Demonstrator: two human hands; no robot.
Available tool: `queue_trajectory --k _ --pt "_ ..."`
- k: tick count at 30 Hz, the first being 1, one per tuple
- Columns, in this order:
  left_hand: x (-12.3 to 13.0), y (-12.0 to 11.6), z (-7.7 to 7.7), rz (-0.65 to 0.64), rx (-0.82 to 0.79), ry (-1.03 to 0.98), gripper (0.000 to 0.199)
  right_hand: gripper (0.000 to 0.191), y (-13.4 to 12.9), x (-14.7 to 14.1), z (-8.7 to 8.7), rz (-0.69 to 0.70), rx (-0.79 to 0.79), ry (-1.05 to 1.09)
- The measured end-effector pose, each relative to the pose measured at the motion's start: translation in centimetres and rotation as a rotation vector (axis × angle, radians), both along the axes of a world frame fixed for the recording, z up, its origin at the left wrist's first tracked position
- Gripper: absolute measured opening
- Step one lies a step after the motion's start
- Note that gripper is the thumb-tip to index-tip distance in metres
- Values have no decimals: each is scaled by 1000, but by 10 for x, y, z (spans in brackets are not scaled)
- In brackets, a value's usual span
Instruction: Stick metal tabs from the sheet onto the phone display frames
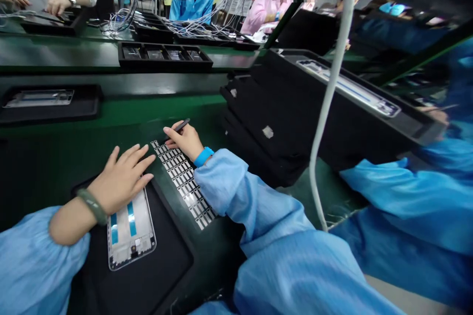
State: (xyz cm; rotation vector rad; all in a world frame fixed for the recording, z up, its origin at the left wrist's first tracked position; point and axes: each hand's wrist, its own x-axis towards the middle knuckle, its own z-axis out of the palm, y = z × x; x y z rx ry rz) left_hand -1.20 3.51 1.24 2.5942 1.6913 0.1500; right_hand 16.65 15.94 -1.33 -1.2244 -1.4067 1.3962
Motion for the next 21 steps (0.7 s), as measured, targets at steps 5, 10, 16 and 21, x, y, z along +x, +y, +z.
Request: queue_trajectory --k 5,10,16,21 --pt "28 17 -6 -36 -40 27 43 23 0 -3 -5 8 71 -24" --pt "29 16 -8 -29 -34 22 43 23 2 -4 -8 14 73 2" --pt "30 14 -9 -19 -20 -3 43 23 3 -7 -6 9 10 40" --pt "29 15 -12 -19 -13 -32 42 20 3 -9 -4 0 -7 44"
